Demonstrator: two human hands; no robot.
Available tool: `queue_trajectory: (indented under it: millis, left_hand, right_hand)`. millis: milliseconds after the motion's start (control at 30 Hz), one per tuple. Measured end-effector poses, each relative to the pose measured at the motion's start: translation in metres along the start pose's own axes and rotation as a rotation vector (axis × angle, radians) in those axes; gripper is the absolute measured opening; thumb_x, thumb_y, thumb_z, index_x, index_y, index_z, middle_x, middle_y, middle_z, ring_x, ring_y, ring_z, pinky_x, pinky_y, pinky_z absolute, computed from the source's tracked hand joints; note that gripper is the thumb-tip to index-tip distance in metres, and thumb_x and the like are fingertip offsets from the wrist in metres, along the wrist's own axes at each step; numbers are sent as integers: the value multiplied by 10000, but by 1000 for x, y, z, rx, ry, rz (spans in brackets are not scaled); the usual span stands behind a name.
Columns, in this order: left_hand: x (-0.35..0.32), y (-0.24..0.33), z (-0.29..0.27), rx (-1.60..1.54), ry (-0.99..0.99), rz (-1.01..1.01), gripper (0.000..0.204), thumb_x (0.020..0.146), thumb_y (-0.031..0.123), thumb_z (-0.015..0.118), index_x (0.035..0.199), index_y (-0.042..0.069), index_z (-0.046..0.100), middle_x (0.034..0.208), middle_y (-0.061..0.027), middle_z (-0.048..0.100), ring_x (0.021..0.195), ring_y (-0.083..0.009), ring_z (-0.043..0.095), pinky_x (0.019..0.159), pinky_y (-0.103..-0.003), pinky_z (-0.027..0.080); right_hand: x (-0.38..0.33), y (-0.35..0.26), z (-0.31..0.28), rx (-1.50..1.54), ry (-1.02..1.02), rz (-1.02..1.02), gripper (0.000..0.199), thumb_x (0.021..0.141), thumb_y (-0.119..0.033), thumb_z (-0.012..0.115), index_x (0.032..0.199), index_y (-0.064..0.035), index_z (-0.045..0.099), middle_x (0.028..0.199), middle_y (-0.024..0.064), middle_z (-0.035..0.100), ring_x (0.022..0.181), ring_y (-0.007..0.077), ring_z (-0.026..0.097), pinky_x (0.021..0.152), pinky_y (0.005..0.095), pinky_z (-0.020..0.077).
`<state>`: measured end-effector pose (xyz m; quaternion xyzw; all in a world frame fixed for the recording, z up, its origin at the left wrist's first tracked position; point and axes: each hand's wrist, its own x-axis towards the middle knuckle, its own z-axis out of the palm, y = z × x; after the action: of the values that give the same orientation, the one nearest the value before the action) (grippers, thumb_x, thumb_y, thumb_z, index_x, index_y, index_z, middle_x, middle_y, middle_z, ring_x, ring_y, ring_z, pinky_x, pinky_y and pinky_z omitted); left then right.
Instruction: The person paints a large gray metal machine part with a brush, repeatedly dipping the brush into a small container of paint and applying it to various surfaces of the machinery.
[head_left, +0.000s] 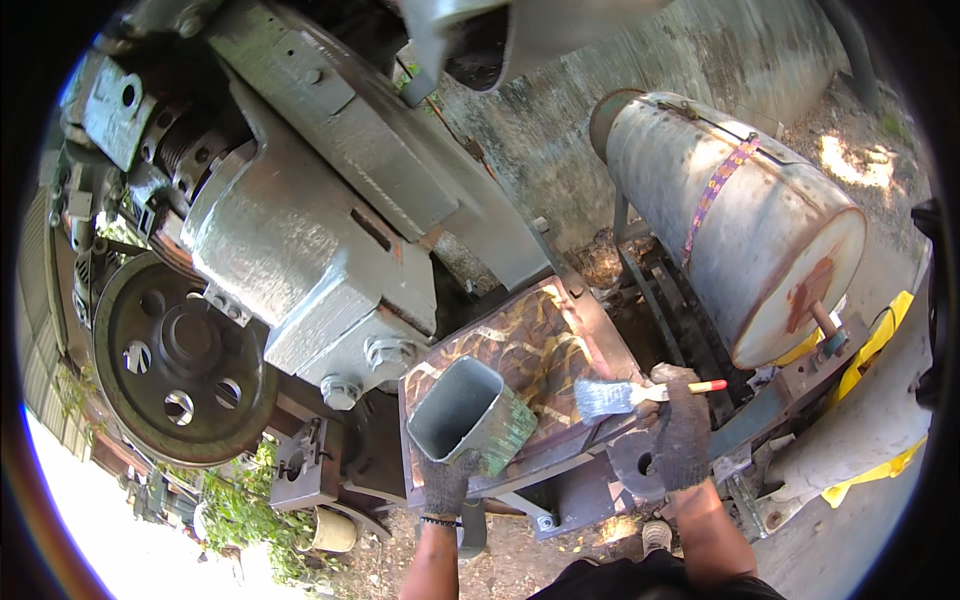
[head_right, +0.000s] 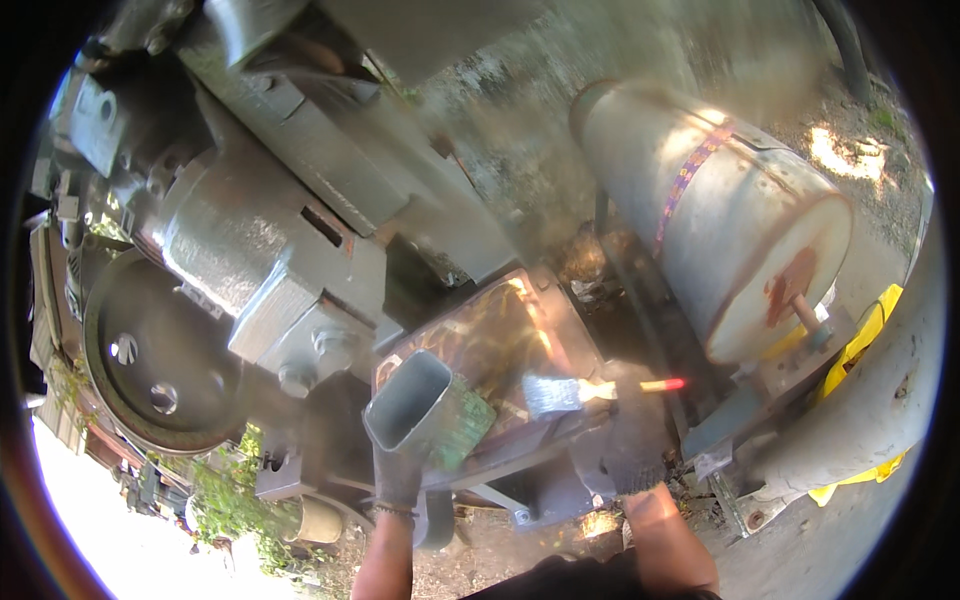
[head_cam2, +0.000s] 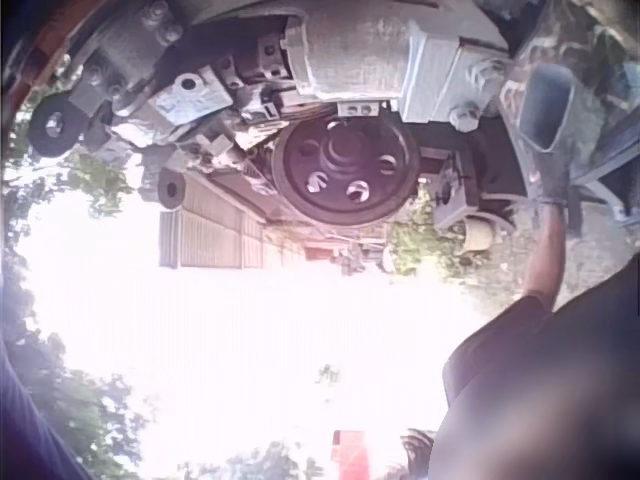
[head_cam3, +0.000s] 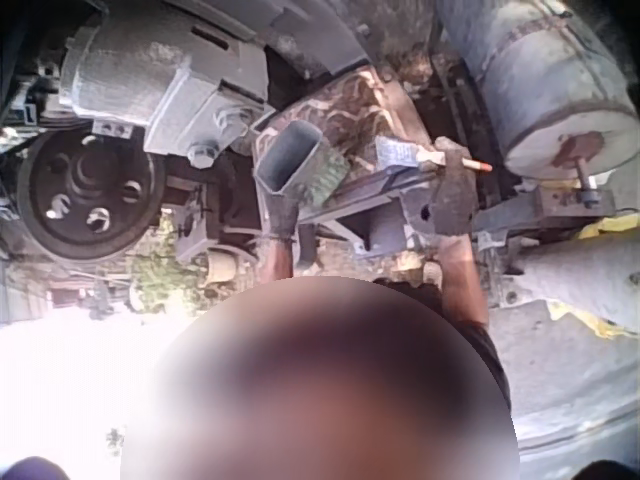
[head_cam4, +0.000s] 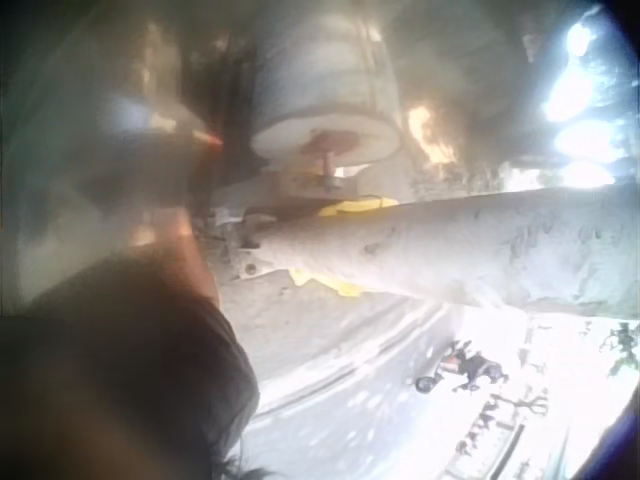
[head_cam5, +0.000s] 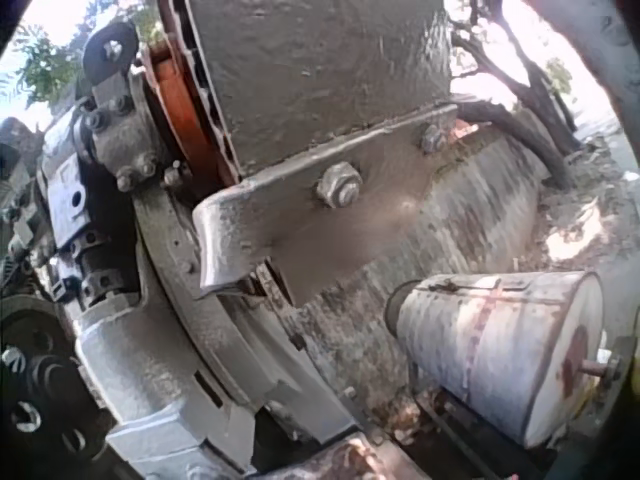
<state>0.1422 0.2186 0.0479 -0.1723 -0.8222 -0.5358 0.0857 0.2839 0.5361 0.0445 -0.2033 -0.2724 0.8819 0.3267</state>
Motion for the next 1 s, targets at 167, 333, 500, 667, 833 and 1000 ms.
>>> queue_trajectory:
  millis: [167,333,500,667,833,1000]
  left_hand:
    - [12,10,-1,98,-61,129,1015,716,202,962,1540,35,394,1415,-133,596,1312,-269,580,1125,-412,470]
    - [5,7,14,-188,-49,227,754,773,122,888,1419,12,516,1287,-116,663,1136,-255,653,1004,-383,532]
    - [28,-15,6,-161,-273,215,1009,728,305,965,1513,33,392,1436,-144,563,1314,-279,570,1119,-422,475]
    - [48,-33,-1,-242,-372,250,1074,703,331,966,1542,40,361,1440,-162,555,1322,-312,572,1138,-426,461]
    - [39,-36,5,-332,-311,210,1116,701,334,962,1562,55,310,1475,-181,522,1353,-329,550,1133,-443,465]
    - [40,-34,3,-218,-266,287,1140,693,351,965,1565,63,291,1479,-192,509,1361,-344,545,1131,-456,467]
  right_hand:
    - [-23,-25,-2,-411,13,-253,191,966,-30,652,1156,-20,636,1020,87,597,818,156,593,719,284,526]
    - [-42,-31,-12,-1351,92,-1097,341,879,25,696,1210,-17,631,991,135,637,903,233,632,817,370,535]
    - [-80,-18,-14,-306,-77,-414,267,1002,-148,664,1225,-5,628,982,90,642,896,195,636,793,332,533]
    - [-116,-5,1,116,-191,-216,243,1082,-220,607,1239,-38,647,1034,29,660,912,116,649,781,216,552]
    - [-143,4,26,80,-189,-226,280,1064,-204,629,1272,-18,644,1106,85,694,990,167,685,891,285,586]
    - [-141,10,49,-829,-230,-851,288,1052,-170,635,1281,3,615,1223,112,651,1088,176,646,948,313,560]
